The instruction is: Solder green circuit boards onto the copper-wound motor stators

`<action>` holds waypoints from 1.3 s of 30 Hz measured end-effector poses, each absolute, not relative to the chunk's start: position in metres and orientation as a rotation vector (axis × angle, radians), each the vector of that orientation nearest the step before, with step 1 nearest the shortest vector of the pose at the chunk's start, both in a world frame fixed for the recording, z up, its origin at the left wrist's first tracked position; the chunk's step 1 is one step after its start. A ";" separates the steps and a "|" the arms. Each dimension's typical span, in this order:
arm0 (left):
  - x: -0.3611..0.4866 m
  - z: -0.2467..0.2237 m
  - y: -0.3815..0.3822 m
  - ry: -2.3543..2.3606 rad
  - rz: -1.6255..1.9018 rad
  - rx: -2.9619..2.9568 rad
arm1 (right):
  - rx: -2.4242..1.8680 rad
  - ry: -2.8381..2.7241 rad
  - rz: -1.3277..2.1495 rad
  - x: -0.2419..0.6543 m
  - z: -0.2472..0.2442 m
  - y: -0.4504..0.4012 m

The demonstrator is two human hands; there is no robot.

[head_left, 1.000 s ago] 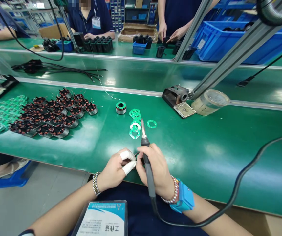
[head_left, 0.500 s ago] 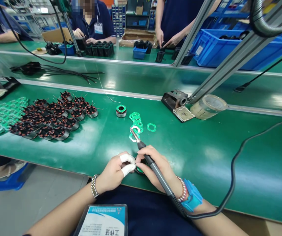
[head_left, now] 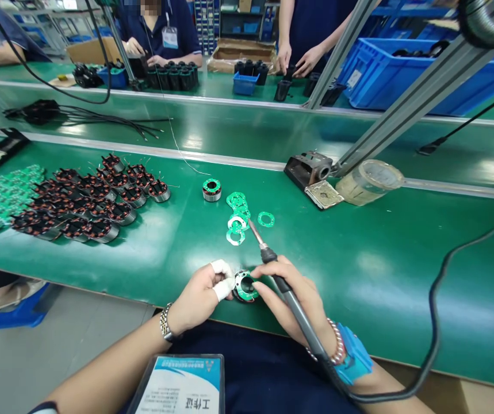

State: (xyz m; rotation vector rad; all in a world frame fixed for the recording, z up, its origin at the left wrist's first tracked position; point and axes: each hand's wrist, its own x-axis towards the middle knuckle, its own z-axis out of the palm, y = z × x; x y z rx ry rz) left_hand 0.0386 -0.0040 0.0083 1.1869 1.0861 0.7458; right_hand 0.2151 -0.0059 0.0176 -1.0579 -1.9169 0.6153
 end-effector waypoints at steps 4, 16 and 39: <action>0.040 0.008 -0.004 1.099 0.759 1.161 | -0.977 -1.926 0.606 0.227 0.028 -0.013; 0.041 0.008 -0.003 1.135 0.739 1.173 | -0.871 -2.019 0.649 0.237 0.050 -0.026; 0.041 0.008 -0.002 1.147 0.727 1.220 | -0.888 -2.037 0.604 0.233 0.043 -0.035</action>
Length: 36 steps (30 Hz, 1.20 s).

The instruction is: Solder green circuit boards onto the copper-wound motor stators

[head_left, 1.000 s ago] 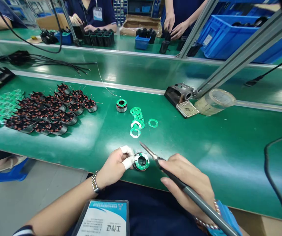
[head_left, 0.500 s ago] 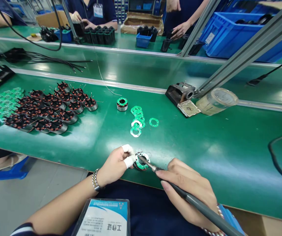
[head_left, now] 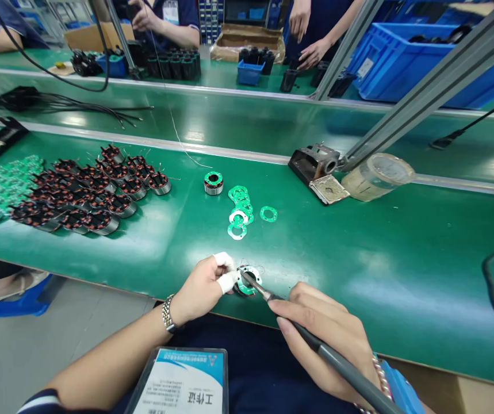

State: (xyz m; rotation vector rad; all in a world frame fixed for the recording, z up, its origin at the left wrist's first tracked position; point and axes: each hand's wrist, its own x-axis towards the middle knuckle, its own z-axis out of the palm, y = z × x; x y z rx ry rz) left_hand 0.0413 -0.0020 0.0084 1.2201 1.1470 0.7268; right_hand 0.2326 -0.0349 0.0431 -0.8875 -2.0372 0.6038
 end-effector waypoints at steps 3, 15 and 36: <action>0.042 0.008 -0.002 1.154 0.728 1.219 | -0.862 -2.057 0.589 0.232 0.042 -0.034; 0.042 0.007 -0.002 1.169 0.698 1.184 | -0.871 -2.025 0.536 0.240 0.050 -0.032; 0.014 0.000 -0.008 1.215 0.708 2.135 | -1.015 -2.039 0.776 0.216 -0.006 -0.011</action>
